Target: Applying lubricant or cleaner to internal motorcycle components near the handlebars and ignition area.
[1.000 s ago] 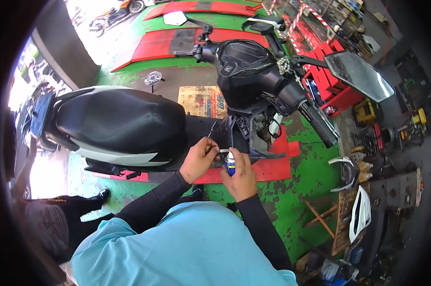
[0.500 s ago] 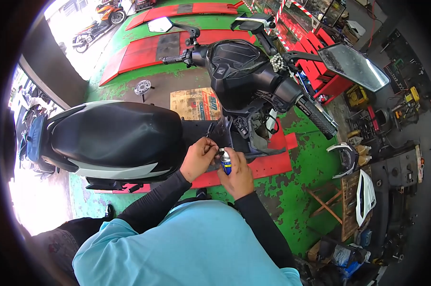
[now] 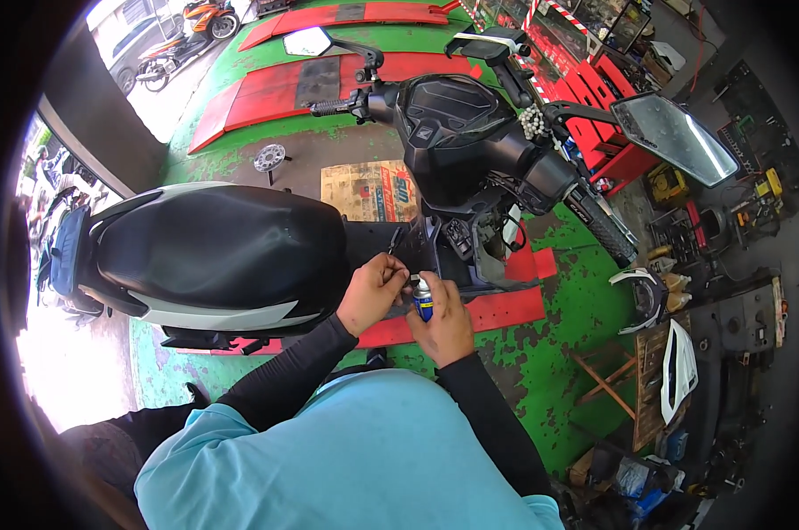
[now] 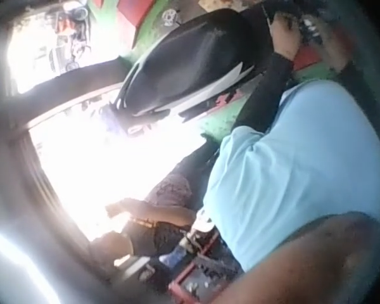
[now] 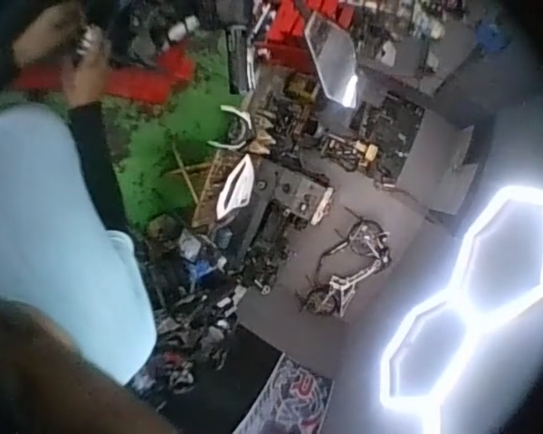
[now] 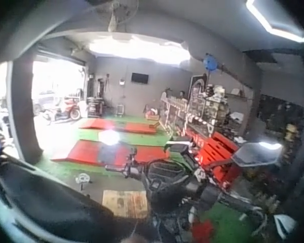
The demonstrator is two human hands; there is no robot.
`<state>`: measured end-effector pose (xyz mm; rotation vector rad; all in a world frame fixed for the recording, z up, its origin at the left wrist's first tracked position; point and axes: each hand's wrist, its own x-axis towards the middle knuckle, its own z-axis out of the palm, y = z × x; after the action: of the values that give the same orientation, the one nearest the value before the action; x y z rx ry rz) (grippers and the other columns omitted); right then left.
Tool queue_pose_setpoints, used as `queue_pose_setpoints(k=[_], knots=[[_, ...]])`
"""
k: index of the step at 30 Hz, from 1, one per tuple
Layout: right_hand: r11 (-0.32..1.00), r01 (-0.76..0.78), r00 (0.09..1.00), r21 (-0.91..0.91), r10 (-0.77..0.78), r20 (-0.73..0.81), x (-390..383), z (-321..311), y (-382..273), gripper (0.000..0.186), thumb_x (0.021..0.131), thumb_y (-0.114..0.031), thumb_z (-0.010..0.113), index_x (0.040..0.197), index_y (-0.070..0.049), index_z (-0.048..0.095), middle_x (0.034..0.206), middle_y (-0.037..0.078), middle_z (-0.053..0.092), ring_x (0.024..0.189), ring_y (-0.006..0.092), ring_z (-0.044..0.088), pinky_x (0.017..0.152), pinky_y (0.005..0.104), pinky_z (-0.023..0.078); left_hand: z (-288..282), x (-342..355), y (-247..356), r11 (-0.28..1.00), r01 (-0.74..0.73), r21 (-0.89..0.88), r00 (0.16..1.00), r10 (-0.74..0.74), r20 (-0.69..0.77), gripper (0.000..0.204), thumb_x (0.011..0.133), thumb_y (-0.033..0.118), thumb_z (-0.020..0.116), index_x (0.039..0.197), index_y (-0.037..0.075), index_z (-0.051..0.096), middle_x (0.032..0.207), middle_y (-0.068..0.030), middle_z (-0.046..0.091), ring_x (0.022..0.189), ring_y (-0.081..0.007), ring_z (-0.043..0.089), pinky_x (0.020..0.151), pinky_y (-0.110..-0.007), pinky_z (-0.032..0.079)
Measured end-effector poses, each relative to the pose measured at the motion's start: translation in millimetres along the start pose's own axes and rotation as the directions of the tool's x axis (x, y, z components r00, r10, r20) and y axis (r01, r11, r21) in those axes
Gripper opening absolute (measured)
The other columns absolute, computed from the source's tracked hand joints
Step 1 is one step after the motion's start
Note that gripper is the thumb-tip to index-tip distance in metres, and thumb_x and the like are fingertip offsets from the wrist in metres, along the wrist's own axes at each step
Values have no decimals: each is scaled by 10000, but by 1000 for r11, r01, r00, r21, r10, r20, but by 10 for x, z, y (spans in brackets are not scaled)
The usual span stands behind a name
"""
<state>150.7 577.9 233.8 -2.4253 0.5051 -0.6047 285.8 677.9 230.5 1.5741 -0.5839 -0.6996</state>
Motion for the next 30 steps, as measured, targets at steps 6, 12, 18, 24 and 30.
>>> queue_pose_setpoints(k=[6, 12, 18, 24, 30], knots=[[1000, -8, 1000, 21, 7, 20, 18, 7, -1, 587, 775, -121, 716, 1313, -114, 481, 1073, 162, 571, 918, 393, 617, 744, 471, 515, 2, 21, -37, 1000, -13, -27, 1000, 13, 1, 135, 959, 73, 603, 990, -53, 565, 744, -79, 680, 581, -83, 607, 537, -245, 484], [1000, 18, 1000, 26, -18, 10, 29, 23, 13, 584, 774, -131, 700, 1318, -122, 487, 1050, 151, 568, 901, 384, 623, 726, 469, 520, -30, 33, -23, 1000, 19, -4, 1000, -19, 7, 135, 969, 76, 592, 988, -55, 567, 752, -83, 688, 579, -84, 607, 538, -246, 488], [998, -52, 997, 27, 51, 51, 29, 15, 26, 574, 774, -103, 711, 1302, -83, 487, 1098, 182, 588, 962, 398, 620, 798, 463, 515, -60, 25, -28, 1000, 20, -7, 1000, -20, -2, 138, 972, 77, 591, 996, -57, 567, 751, -87, 687, 592, -86, 616, 541, -250, 498], [998, -57, 998, 28, 57, 14, 38, 18, 50, 579, 781, -126, 698, 1318, -109, 484, 1081, 178, 576, 927, 404, 621, 759, 471, 514, -114, 17, -119, 999, 32, -30, 999, -33, -17, 133, 975, 72, 584, 1014, -54, 568, 761, -89, 694, 614, -91, 634, 551, -247, 507], [995, -95, 995, 26, 94, 14, 24, 7, 38, 576, 780, -123, 693, 1318, -104, 486, 1101, 179, 583, 955, 404, 620, 790, 476, 511, -141, 25, -148, 998, 57, 10, 998, -57, 2, 116, 986, 71, 575, 1022, -39, 563, 773, -74, 682, 594, -78, 600, 547, -244, 494]])
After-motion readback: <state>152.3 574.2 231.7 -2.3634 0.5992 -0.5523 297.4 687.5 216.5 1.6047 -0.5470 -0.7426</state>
